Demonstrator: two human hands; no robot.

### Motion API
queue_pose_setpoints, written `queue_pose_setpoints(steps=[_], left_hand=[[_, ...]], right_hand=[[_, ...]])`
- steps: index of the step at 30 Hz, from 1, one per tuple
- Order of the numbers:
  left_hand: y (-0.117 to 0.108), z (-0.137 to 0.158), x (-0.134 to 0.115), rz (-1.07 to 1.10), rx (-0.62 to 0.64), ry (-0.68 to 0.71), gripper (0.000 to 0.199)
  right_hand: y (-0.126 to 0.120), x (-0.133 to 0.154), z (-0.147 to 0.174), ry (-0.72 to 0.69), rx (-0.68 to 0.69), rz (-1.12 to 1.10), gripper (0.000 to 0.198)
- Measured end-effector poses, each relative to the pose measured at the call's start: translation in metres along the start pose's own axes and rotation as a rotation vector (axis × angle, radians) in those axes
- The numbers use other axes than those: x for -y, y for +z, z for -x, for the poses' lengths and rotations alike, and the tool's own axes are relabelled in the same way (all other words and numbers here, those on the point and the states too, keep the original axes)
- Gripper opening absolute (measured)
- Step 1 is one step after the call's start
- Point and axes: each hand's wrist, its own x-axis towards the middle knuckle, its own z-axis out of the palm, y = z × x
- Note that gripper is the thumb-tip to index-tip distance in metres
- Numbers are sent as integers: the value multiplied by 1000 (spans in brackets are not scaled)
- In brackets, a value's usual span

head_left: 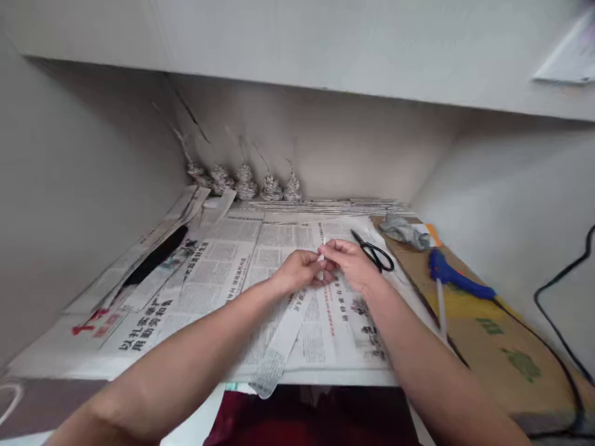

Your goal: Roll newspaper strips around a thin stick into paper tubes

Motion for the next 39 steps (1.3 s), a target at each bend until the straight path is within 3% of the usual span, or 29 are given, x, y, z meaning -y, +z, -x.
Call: queue_pose_setpoints(steps=[7, 13, 19, 25, 31, 36, 39], left_hand=[[2, 0, 6, -97, -22, 52, 32], [2, 2, 0, -40, -38, -3, 28], [2, 2, 1, -71, -9, 25, 34], [2, 2, 2, -54, -28, 7, 34], [0, 3, 4, -161, -2, 24, 34], [0, 1, 5, -132, -20, 9, 32], [0, 2, 6, -173, -6, 44, 34]], right_hand=[[2, -4, -2, -14, -126, -20, 36], [-1, -1, 1, 36, 49, 7, 32], [-2, -4, -4, -31, -149, -19, 34], [-4, -1, -1, 41, 18, 18, 31], [-3, -4, -3, -24, -125, 16, 33], [-3, -2, -1, 32, 12, 27, 31], [-1, -1, -1, 26, -40, 10, 31]])
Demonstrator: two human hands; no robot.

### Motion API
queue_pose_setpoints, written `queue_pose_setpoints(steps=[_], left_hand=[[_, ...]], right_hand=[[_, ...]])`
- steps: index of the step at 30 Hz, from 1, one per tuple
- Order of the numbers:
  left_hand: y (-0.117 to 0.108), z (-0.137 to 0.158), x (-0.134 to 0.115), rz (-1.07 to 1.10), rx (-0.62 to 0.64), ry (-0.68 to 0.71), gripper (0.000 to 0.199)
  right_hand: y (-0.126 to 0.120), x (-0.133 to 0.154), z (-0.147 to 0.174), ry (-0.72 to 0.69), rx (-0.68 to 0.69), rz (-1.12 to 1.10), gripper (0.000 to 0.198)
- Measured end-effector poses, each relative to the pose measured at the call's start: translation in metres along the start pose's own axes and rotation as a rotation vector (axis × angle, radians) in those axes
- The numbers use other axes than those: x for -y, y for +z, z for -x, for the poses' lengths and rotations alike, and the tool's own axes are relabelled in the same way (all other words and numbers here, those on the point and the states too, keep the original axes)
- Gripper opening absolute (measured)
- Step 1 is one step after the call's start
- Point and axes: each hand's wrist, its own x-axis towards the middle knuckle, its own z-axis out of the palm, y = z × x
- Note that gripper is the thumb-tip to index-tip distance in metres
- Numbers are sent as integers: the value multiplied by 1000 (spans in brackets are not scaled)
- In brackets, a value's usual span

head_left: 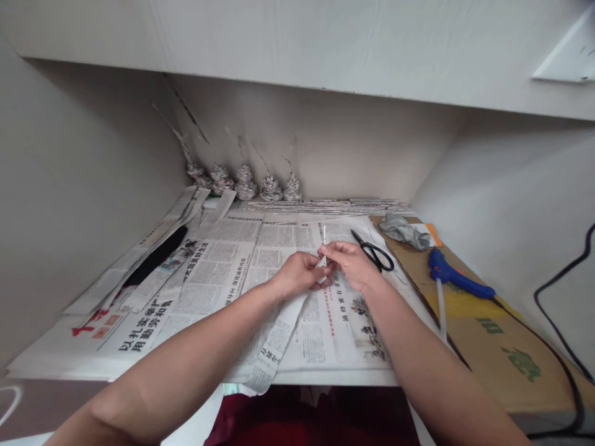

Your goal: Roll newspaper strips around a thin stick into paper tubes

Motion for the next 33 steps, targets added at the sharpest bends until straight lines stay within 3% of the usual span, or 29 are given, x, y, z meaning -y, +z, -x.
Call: queue_pose_setpoints(steps=[4, 9, 14, 19, 24, 30, 33], left_hand=[[0, 1, -2, 2, 4, -11, 34], [0, 2, -4, 28, -15, -31, 34], [0, 2, -5, -19, 12, -1, 32], [-1, 1, -3, 1, -17, -7, 34], [0, 3, -5, -11, 2, -21, 33], [0, 2, -2, 7, -12, -31, 33], [-1, 1, -1, 5, -1, -20, 32]], right_hand=[[2, -1, 0, 5, -64, -15, 35], [-1, 0, 0, 42, 64, 5, 33], [-2, -1, -1, -40, -96, 3, 35], [-4, 0, 0, 32, 77, -8, 33], [-3, -1, -1, -33, -65, -13, 32], [-5, 0, -1, 43, 77, -32, 32], [-4, -2, -2, 8, -2, -28, 30]])
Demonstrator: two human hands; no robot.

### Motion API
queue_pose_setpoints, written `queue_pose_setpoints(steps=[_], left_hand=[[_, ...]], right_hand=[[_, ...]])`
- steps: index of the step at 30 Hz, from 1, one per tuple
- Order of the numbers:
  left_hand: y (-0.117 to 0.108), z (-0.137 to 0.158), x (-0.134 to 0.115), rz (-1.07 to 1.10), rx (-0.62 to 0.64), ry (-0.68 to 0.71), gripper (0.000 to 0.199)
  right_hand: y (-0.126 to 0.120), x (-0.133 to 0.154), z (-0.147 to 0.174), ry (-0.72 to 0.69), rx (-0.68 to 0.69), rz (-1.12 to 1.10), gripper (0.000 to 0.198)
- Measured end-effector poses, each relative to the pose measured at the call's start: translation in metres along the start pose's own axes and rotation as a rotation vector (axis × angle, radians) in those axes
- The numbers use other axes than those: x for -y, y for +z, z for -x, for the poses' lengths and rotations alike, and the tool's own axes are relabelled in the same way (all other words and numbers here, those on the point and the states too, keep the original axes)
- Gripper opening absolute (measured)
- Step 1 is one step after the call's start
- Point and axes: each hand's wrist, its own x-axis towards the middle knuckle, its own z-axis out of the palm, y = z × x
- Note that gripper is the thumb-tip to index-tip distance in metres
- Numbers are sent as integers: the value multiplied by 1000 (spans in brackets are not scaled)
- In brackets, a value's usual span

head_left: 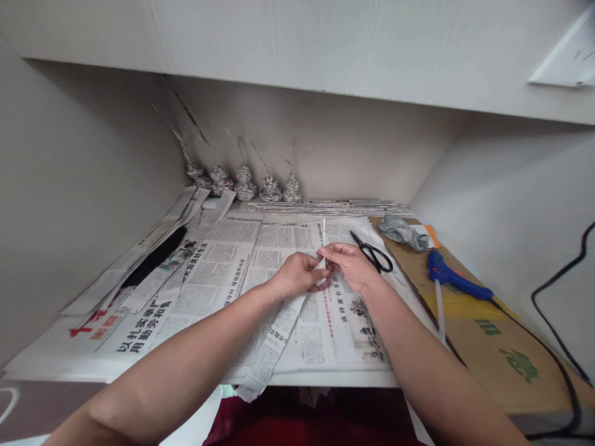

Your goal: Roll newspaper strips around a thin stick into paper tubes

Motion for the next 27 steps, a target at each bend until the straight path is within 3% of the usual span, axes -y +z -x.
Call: queue_pose_setpoints(steps=[3, 8, 13, 18, 23, 27], left_hand=[[0, 0, -3, -17, 14, -6, 31], [0, 0, -4, -19, 1, -28, 34], [-1, 1, -1, -85, 26, 18, 34], [-1, 1, -2, -57, 9, -1, 34], [0, 2, -6, -58, 40, -9, 35], [1, 3, -8, -17, 22, -26, 34]], right_hand=[[3, 0, 0, -25, -81, -3, 32], [2, 3, 2, 41, 45, 1, 32], [0, 1, -1, -41, -83, -27, 33], [-1, 2, 0, 5, 30, -26, 31], [-1, 1, -1, -40, -103, -33, 33], [-1, 3, 1, 3, 26, 0, 31]])
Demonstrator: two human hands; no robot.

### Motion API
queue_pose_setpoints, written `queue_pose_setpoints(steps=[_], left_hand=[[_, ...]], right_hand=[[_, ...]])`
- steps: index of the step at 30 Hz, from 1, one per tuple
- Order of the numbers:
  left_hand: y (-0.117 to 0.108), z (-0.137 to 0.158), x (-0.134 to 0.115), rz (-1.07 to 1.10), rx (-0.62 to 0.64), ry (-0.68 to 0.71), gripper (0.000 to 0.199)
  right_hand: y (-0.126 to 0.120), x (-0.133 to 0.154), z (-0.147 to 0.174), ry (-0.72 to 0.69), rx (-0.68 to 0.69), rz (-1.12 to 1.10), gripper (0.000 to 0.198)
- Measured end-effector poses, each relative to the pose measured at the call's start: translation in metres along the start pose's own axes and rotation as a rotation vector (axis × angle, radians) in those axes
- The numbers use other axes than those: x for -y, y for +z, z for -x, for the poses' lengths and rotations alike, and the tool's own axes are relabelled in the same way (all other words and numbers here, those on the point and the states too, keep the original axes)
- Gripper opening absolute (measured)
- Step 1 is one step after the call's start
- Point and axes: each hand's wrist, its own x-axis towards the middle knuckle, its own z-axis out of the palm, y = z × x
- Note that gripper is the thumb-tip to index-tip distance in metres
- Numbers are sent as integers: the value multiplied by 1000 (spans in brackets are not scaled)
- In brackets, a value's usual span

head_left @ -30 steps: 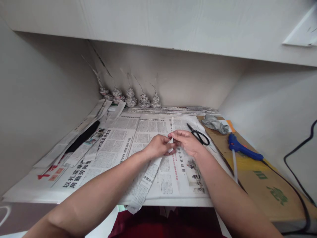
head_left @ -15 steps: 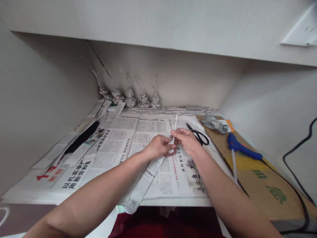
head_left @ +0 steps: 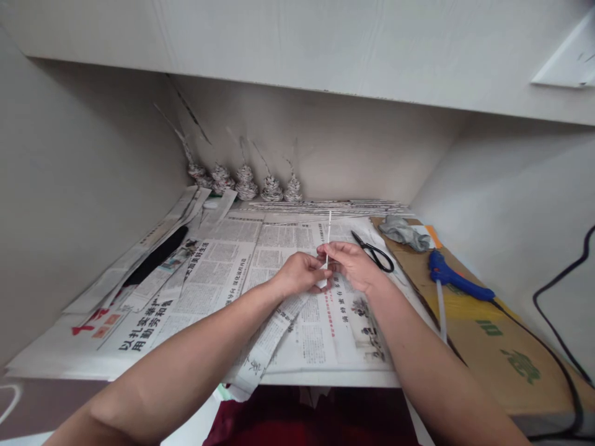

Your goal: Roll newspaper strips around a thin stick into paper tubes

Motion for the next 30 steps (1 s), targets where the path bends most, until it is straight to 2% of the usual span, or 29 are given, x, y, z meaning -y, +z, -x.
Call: queue_pose_setpoints(steps=[2, 5, 7, 11, 13, 16, 21, 26, 30], left_hand=[[0, 0, -1, 28, -7, 3, 33], [0, 1, -1, 39, 26, 9, 34], [0, 0, -1, 41, 34, 12, 34], [0, 0, -1, 48, 2, 21, 34], [0, 0, -1, 52, 11, 15, 33], [1, 1, -2, 41, 37, 12, 33], [1, 1, -2, 61, 24, 10, 35], [2, 2, -4, 34, 61, -12, 35], [1, 2, -5, 55, 31, -10, 33]], right_hand=[[-1, 0, 0, 9, 37, 5, 29], [-2, -2, -1, -38, -78, -27, 31], [-3, -1, -2, -56, -109, -34, 31], [-4, 2, 0, -22, 47, -5, 27], [-4, 2, 1, -24, 28, -4, 27], [-3, 1, 1, -44, -79, -23, 30], [-3, 2, 1, 20, 47, -21, 28], [-5, 2, -1, -49, -128, -46, 29], [-6, 2, 0, -14, 24, 4, 27]])
